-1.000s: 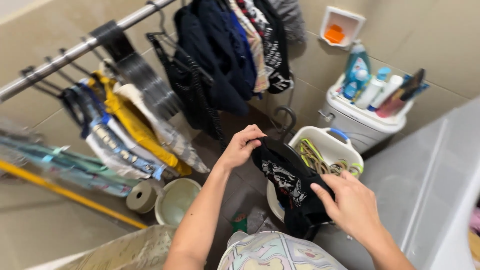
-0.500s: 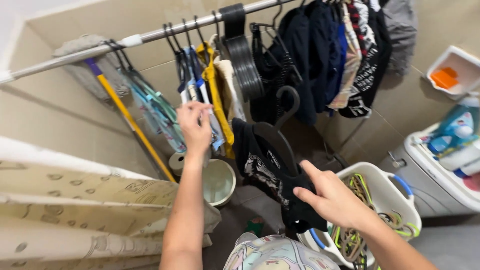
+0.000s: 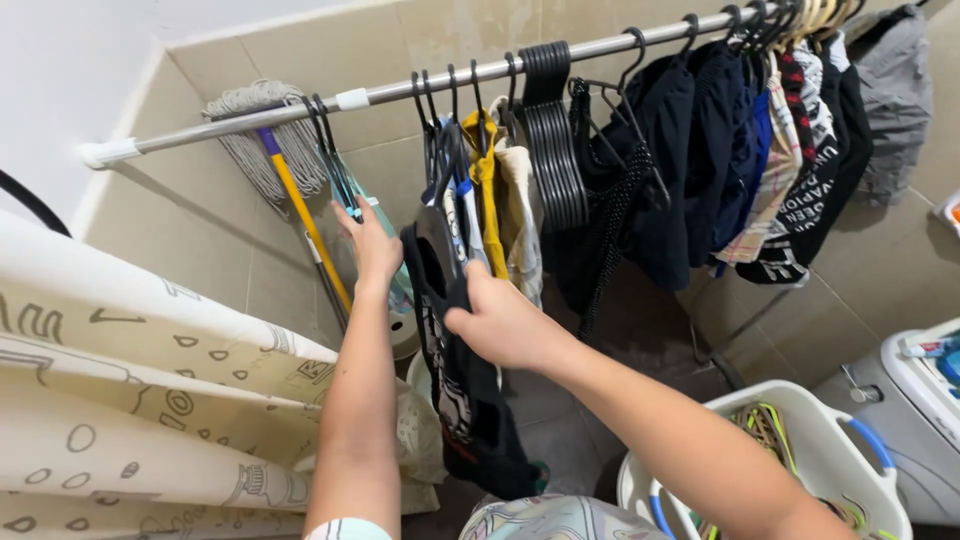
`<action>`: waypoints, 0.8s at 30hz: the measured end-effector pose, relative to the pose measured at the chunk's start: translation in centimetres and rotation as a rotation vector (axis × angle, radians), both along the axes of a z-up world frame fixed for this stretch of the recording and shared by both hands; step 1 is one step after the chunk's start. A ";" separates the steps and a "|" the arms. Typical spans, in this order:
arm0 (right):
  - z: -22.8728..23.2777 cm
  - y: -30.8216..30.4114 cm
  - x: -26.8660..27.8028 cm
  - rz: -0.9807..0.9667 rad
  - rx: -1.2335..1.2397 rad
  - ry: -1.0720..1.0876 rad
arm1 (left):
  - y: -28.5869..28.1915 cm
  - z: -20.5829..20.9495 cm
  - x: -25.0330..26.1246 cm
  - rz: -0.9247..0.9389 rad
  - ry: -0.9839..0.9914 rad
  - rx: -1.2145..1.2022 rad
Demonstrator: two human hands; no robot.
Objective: Hanging washed clothes on hangers and placing them on a drying rack.
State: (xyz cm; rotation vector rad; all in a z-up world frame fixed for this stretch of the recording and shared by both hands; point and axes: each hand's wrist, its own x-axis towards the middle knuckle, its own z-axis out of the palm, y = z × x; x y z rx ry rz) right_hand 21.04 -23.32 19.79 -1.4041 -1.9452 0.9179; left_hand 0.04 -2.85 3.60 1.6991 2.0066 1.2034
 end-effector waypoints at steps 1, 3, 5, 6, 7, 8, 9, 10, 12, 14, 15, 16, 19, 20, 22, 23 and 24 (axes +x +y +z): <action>-0.8 2.0 -1.0 -0.012 0.042 -0.048 | -1.4 1.7 0.0 0.017 -0.023 -0.087; -1.6 6.3 -2.8 -0.029 0.083 -0.056 | -2.1 2.3 -0.6 0.019 -0.015 -0.086; -2.7 10.4 -4.3 -0.048 0.123 -0.064 | -3.2 3.7 -0.4 0.019 -0.005 -0.086; -3.3 12.3 -4.9 -0.066 0.142 -0.076 | -4.2 4.8 0.2 0.011 0.025 -0.056; -3.8 14.3 -5.5 -0.083 0.161 -0.089 | -5.1 5.9 0.7 0.006 0.055 -0.025; -4.3 15.6 -6.0 -0.078 0.163 -0.088 | -5.1 5.5 0.9 0.011 0.056 -0.024; -4.8 16.8 -6.4 -0.093 0.179 -0.120 | -5.1 5.1 1.1 -0.034 0.139 0.096; -5.3 18.0 -6.9 -0.109 0.195 -0.151 | -5.2 4.7 1.3 -0.079 0.223 0.216; -5.9 19.3 -7.7 -0.110 0.204 -0.180 | -5.7 5.5 2.1 -0.047 0.218 0.272; -6.7 20.4 -8.1 -0.118 0.212 -0.209 | -6.0 6.3 2.7 -0.021 0.212 0.328; -7.2 21.0 -8.1 -0.115 0.208 -0.223 | -6.0 6.6 2.8 -0.028 0.190 0.327; -7.7 21.5 -8.1 -0.112 0.204 -0.237 | -6.0 6.9 3.1 -0.035 0.168 0.326; -8.1 21.8 -7.5 -0.058 0.201 -0.218 | -6.4 7.6 3.5 -0.013 0.132 0.411; -6.0 20.2 -7.0 -0.070 0.198 -0.217 | -6.1 7.3 3.5 -0.024 0.131 0.410; -2.0 17.0 -5.7 -0.015 0.061 -0.097 | -5.6 6.7 4.0 0.021 0.117 0.576; -2.5 16.6 -4.7 -0.039 0.056 -0.094 | -6.4 7.3 4.8 -0.003 0.113 0.574; -3.0 16.3 -3.7 -0.018 0.074 -0.013 | -7.4 7.9 5.5 0.028 0.105 0.604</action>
